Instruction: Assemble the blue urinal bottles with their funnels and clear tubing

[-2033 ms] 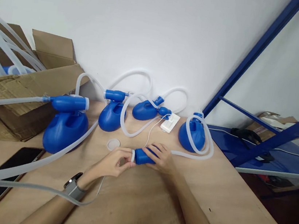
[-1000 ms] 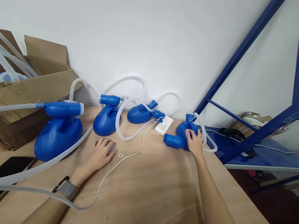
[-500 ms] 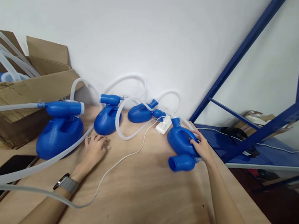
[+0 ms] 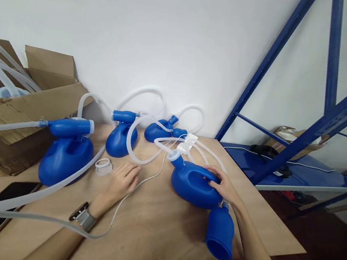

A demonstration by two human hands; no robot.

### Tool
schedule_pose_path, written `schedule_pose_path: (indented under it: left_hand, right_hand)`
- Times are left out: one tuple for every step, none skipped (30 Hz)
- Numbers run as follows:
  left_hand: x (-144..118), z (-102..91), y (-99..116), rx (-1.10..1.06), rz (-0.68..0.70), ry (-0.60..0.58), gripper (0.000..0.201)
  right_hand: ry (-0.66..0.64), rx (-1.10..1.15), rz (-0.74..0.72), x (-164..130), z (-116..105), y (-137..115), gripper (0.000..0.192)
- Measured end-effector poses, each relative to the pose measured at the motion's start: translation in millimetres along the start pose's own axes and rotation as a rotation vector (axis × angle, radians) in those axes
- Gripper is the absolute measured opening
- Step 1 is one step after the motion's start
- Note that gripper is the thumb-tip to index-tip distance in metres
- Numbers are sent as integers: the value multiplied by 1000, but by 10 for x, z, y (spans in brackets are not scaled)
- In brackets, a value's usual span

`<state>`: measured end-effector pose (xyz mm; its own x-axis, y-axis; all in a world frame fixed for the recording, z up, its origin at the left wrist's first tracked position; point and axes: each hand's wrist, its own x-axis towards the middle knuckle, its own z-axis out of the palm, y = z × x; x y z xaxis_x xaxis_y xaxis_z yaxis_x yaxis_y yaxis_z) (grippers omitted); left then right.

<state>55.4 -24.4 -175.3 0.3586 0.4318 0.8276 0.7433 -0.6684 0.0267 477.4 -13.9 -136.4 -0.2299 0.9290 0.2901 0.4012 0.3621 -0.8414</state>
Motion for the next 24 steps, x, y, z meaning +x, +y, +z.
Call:
schedule_pose_path:
  left_hand:
    - [53,22,69,-8,26,-6,26]
    - [113,47,137,-13,36,-22,27]
    - [177,74,200,-17,32,-46,28]
    - [244,100,255,-18,21,-69,31]
    - [311,121,297,-17,8,-85,34]
    - [376,137,323,-12,-1,-90,38]
    - [436,144,332,-5,-3,-89,42]
    - [490,143,324,1,12,-90,45]
    - [539,133,300,10,46,-102,46]
    - [582,115,265,26,97,-127,47]
    - [620,92,225,48,156,-162,47]
    - [654,66,186,75,214,-198,45]
    - [686,38,154,104,258,-231,43]
    - [716,13,136,124,284,-264,44]
    - [744,-7,134,129,295,-298,48]
    - [770,-18,147,116,294,-328,53]
    - [792,-19,172,94,284,-355,58]
    - [811,-9,205,67,266,-376,62]
    - [825,12,238,42,242,-385,66]
    - [833,43,268,19,215,-381,69]
    - [837,79,289,-2,190,-371,71]
    - [837,117,300,-25,172,-359,73]
    - [834,152,299,-54,164,-346,74]
    - [828,181,289,-86,161,-336,76]
  right_hand:
    - [-17,19,-5,11,40,-18,46]
    - [-33,40,-10,26,79,-31,46]
    - [-47,59,-16,42,116,-39,46]
    - [-56,74,-21,58,151,-43,46]
    - [-64,84,-28,75,181,-42,46]
    - [-71,90,-37,90,205,-38,46]
    - [-72,92,-47,103,224,-32,46]
    - [-71,91,-56,114,236,-25,45]
    - [-72,91,-61,123,242,-19,45]
    - [-77,92,-62,128,245,-14,46]
    - [-82,96,-61,130,244,-11,46]
    - [-87,102,-59,129,244,-9,46]
    - [-93,108,-58,127,244,-8,46]
    - [-98,110,-60,125,248,-8,46]
    - [-99,109,-65,122,256,-10,45]
    - [-97,105,-71,120,267,-12,45]
    - [-94,101,-76,120,282,-14,45]
    - [-90,99,-79,122,298,-17,45]
    - [-86,101,-80,125,315,-21,45]
    - [-81,108,-78,129,330,-25,45]
    - [-79,117,-74,134,343,-30,46]
    - [-77,125,-69,141,352,-35,46]
    - [-78,129,-65,147,358,-42,47]
    - [-80,131,-63,154,361,-48,48]
